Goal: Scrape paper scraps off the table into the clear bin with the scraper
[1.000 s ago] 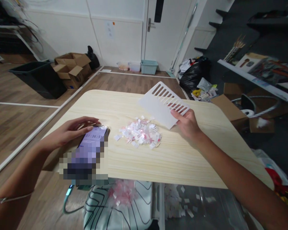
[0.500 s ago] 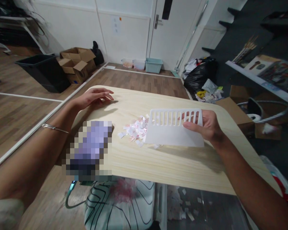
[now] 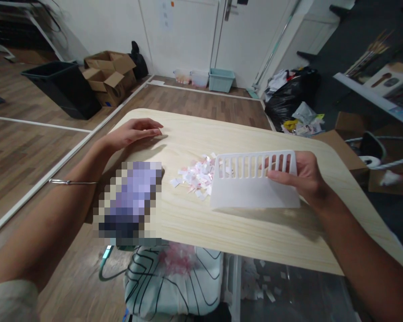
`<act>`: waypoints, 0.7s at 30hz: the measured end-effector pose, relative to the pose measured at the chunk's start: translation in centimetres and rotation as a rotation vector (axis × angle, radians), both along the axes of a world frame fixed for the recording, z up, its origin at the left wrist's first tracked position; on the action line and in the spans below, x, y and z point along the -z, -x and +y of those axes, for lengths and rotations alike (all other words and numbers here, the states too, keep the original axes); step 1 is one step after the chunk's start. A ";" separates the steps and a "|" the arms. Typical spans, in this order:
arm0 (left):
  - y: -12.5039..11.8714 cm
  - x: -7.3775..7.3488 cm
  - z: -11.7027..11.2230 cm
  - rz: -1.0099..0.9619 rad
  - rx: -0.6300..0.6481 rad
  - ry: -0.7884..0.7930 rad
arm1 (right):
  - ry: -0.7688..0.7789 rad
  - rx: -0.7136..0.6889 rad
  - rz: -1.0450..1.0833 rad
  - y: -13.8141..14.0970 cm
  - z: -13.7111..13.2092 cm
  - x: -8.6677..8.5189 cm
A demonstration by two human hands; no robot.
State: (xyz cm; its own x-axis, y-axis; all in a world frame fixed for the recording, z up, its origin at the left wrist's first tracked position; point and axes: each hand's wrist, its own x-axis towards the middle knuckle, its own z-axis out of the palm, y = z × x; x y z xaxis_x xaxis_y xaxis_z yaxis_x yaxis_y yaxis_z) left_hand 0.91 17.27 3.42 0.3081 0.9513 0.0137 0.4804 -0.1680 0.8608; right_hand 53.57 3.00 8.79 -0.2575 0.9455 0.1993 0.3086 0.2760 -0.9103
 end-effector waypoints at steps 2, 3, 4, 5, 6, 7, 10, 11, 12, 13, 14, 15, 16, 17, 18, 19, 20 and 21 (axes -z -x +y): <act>-0.1 0.0 0.0 -0.005 0.000 -0.005 | -0.010 0.022 0.010 0.0 0.0 0.0; -0.1 0.0 0.0 -0.007 0.000 -0.007 | -0.012 0.019 0.005 -0.1 0.0 0.0; -0.1 0.0 0.0 -0.008 -0.001 -0.009 | -0.008 0.009 -0.003 -0.1 0.1 0.0; -0.1 0.0 0.0 -0.007 0.000 -0.009 | 0.000 -0.006 -0.013 -0.1 0.1 0.1; -0.2 0.0 0.0 -0.005 0.000 -0.007 | 0.006 -0.023 -0.022 -0.1 0.2 0.1; -0.2 0.0 0.0 -0.001 0.000 -0.004 | 0.008 -0.037 -0.029 0.0 0.2 0.1; -0.4 -0.2 -0.2 0.009 -0.004 0.002 | -0.003 -0.087 -0.035 0.6 0.1 0.3; -0.5 -0.2 -0.3 0.013 -0.002 0.002 | -0.006 -0.109 -0.033 0.9 0.0 0.3; -0.6 -0.3 -0.3 0.018 0.003 0.002 | -0.003 -0.131 -0.029 1.3 -0.2 0.5; -0.6 -0.4 -0.4 0.022 0.010 0.003 | 0.007 -0.156 -0.025 1.7 -0.4 0.6; -0.7 -0.4 -0.5 0.026 0.015 0.006 | 0.024 -0.179 -0.023 2.0 -0.6 0.8; -0.7 -0.5 -0.6 0.028 0.018 0.008 | 0.043 -0.196 -0.022 2.4 -0.8 0.9; -0.7 -0.6 -0.7 0.027 0.018 0.011 | 0.059 -0.207 -0.021 2.8 -1.1 1.1; -0.7 -0.6 -0.7 0.024 0.016 0.013 | 0.071 -0.214 -0.019 3.1 -1.4 1.3; -0.7 -0.7 -0.7 0.020 0.015 0.015 | 0.077 -0.209 -0.013 3.3 -1.6 1.4; -0.7 -0.8 -0.7 0.018 0.014 0.017 | 0.075 -0.190 0.001 3.5 -1.8 1.5; -0.8 -0.8 -0.8 0.017 0.012 0.019 | 0.070 -0.165 0.022 3.7 -2.0 1.6; -0.8 -0.9 -0.8 0.016 0.010 0.022 | 0.062 -0.136 0.048 3.7 -2.1 1.6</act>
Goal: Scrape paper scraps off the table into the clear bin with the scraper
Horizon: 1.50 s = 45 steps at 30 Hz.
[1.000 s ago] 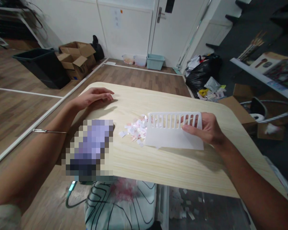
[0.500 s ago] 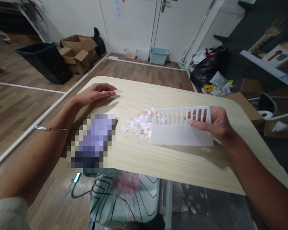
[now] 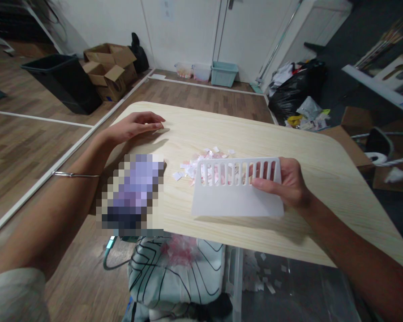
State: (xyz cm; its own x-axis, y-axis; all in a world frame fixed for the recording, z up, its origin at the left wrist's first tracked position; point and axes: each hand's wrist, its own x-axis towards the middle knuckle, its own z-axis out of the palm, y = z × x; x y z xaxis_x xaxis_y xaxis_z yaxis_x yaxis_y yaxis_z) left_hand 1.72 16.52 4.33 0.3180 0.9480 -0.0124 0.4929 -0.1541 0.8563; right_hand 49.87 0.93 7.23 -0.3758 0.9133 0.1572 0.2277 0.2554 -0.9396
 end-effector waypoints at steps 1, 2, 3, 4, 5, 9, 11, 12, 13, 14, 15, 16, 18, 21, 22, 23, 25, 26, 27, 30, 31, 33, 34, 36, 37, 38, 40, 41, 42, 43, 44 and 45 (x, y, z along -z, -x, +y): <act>0.0 -0.1 0.0 0.001 0.000 0.004 | -0.008 0.030 0.026 -0.1 0.0 0.0; -0.1 -0.1 0.0 0.002 0.001 0.007 | -0.015 0.056 0.047 -0.2 0.1 -0.1; -0.1 -0.2 0.0 0.001 0.003 0.009 | -0.026 0.078 0.057 -0.5 0.3 -0.2; -0.1 -0.2 0.0 0.001 0.006 0.009 | -0.039 0.096 0.056 -0.8 0.5 -0.2; -0.1 -0.1 -0.1 0.001 0.009 0.008 | -0.051 0.115 0.048 -1.1 0.8 -0.3; -0.1 0.1 0.0 0.015 -0.002 0.001 | -0.076 0.162 0.017 -2.0 1.6 -0.2; -0.1 0.1 0.0 0.017 -0.001 -0.003 | -0.064 0.144 0.010 -1.9 1.5 -0.1; -0.1 0.1 0.0 0.017 0.004 -0.005 | -0.056 0.120 0.003 -1.7 1.4 -0.1; -0.1 0.1 0.0 0.018 0.009 -0.007 | -0.050 0.087 -0.008 -1.5 1.2 0.0; -0.1 0.1 0.0 0.020 0.012 -0.009 | -0.045 0.048 -0.022 -1.2 0.9 0.1; -0.1 0.1 -0.1 0.024 0.013 -0.010 | -0.042 0.005 -0.038 -0.9 0.6 0.1; -0.1 0.1 -0.1 0.027 0.011 -0.010 | -0.040 -0.036 -0.055 -0.6 0.3 0.1; -0.2 0.1 -0.1 0.027 0.005 -0.011 | -0.033 -0.106 -0.076 -0.1 -0.2 0.2; -0.2 0.1 -0.1 0.017 0.011 -0.011 | 0.002 -0.164 -0.065 0.4 -0.7 0.2; -0.2 0.1 0.0 0.013 0.013 -0.015 | 0.021 -0.150 -0.051 0.4 -0.8 0.1; -0.2 0.2 0.0 0.011 0.012 -0.019 | 0.035 -0.117 -0.033 0.3 -0.8 0.1; -0.1 0.3 0.2 0.011 0.006 -0.030 | 0.032 -0.009 0.012 0.1 -0.5 -0.1; 0.0 0.3 0.2 0.010 0.002 -0.032 | 0.011 0.048 0.037 -0.1 -0.3 -0.1; 0.0 0.4 0.3 0.010 -0.001 -0.033 | -0.015 0.093 0.059 -0.2 0.0 -0.2; 0.2 0.5 0.5 0.011 -0.003 -0.037 | -0.067 0.152 0.090 -0.5 0.6 -0.3; 0.3 0.5 0.5 0.011 -0.002 -0.040 | -0.066 0.147 0.083 -0.4 0.7 -0.3; 0.3 0.5 0.5 0.006 -0.001 -0.043 | -0.034 0.079 0.040 -0.1 0.4 -0.2; 0.3 0.6 0.5 0.002 -0.001 -0.042 | -0.007 0.016 0.013 0.2 0.1 0.0; 0.3 0.6 0.5 -0.003 0.000 -0.040 | 0.056 -0.112 -0.025 0.7 -0.5 0.2; 0.3 0.6 0.5 -0.002 0.001 -0.040 | 0.081 -0.153 -0.026 0.9 -0.8 0.3; 0.3 0.6 0.5 0.002 0.001 -0.041 | 0.097 -0.174 -0.018 1.0 -1.0 0.4; 0.3 0.6 0.5 0.013 -0.001 -0.044 | 0.099 -0.156 0.008 0.9 -1.1 0.4; 0.3 0.6 0.5 0.017 -0.002 -0.045 | 0.087 -0.121 0.022 0.8 -1.0 0.4; 0.3 0.6 0.5 0.021 -0.003 -0.047 | 0.066 -0.077 0.039 0.6 -0.7 0.3; 0.3 0.6 0.5 0.023 -0.003 -0.050 | 0.038 -0.023 0.056 0.3 -0.4 0.3; 0.3 0.6 0.4 0.026 0.000 -0.054 | 0.005 0.035 0.071 0.1 0.0 0.2; 0.3 0.6 0.5 0.031 0.005 -0.061 | -0.030 0.082 0.077 -0.1 0.3 0.2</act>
